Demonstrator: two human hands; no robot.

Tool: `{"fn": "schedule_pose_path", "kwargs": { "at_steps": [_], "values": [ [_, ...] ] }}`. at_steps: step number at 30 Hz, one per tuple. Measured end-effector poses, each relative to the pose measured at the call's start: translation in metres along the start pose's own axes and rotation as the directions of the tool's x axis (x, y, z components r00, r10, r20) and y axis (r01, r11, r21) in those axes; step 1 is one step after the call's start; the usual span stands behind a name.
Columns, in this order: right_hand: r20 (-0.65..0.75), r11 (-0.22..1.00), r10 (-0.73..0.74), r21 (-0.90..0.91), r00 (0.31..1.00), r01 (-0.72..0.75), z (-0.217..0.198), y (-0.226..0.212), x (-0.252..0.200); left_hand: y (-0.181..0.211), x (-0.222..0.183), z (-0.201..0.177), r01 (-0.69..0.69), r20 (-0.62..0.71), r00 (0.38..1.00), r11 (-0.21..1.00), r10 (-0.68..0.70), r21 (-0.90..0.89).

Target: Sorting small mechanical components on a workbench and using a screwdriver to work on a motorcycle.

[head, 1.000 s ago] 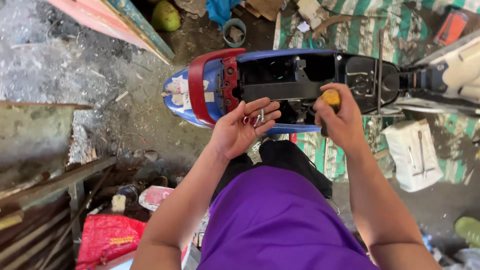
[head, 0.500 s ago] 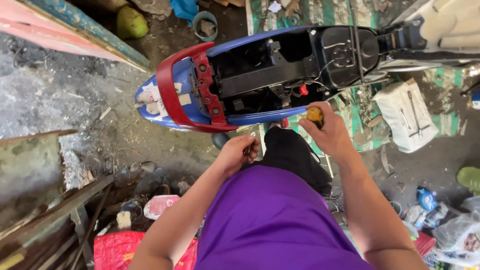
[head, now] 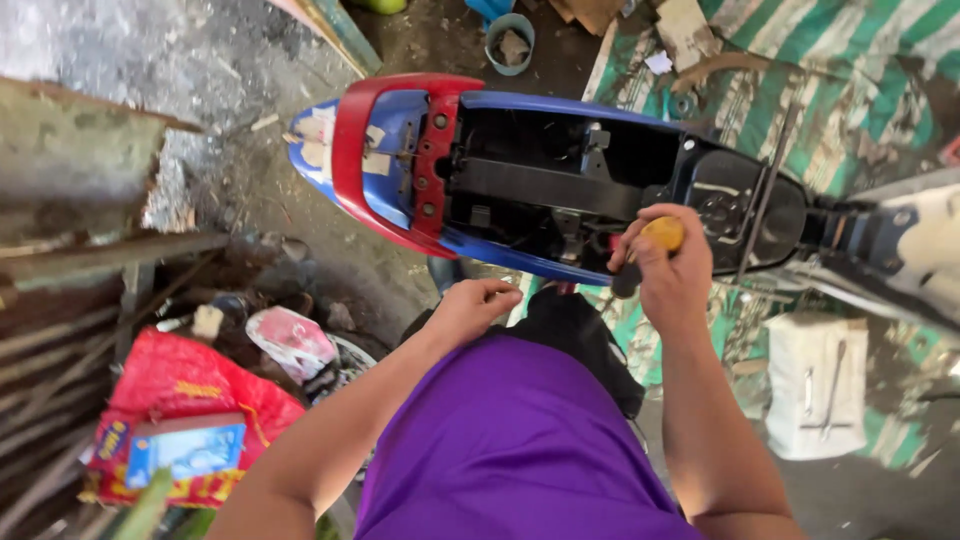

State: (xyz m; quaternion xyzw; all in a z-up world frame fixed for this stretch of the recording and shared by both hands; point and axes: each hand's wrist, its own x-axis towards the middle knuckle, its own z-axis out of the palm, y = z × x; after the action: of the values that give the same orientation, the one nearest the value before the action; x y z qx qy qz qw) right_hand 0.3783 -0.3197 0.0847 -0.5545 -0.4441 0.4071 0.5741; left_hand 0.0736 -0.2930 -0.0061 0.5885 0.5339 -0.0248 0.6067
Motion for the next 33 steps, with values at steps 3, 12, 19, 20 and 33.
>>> {"fn": "schedule_pose_path", "kwargs": {
  "at_steps": [3,12,19,20,33],
  "values": [
    [-0.124,0.914,0.169,0.390,0.978,-0.108,-0.015,-0.015,0.032,0.067,0.000,0.039,-0.094,0.003,0.995,0.979,0.095,0.180],
    [0.441,0.734,0.496,0.248,0.748,-0.633,-0.011,0.137,0.063,0.024,-0.033,0.086,-0.017,-0.402,0.882,0.870,0.245,0.493],
    [0.868,0.815,-0.046,-0.253,0.494,0.521,0.085,0.134,0.138,-0.108,-0.141,0.142,0.341,-0.720,0.694,0.895,-0.032,0.289],
    [0.915,0.708,0.006,-0.290,0.404,0.644,0.107,0.129,0.149,-0.105,-0.152,0.148,0.285,-0.765,0.643,0.939,-0.037,0.193],
    [0.692,0.668,0.713,-0.720,0.113,0.190,0.201,0.036,0.191,-0.136,-0.172,0.210,0.261,-0.815,0.447,0.925,-0.368,-0.275]
  ]
}}
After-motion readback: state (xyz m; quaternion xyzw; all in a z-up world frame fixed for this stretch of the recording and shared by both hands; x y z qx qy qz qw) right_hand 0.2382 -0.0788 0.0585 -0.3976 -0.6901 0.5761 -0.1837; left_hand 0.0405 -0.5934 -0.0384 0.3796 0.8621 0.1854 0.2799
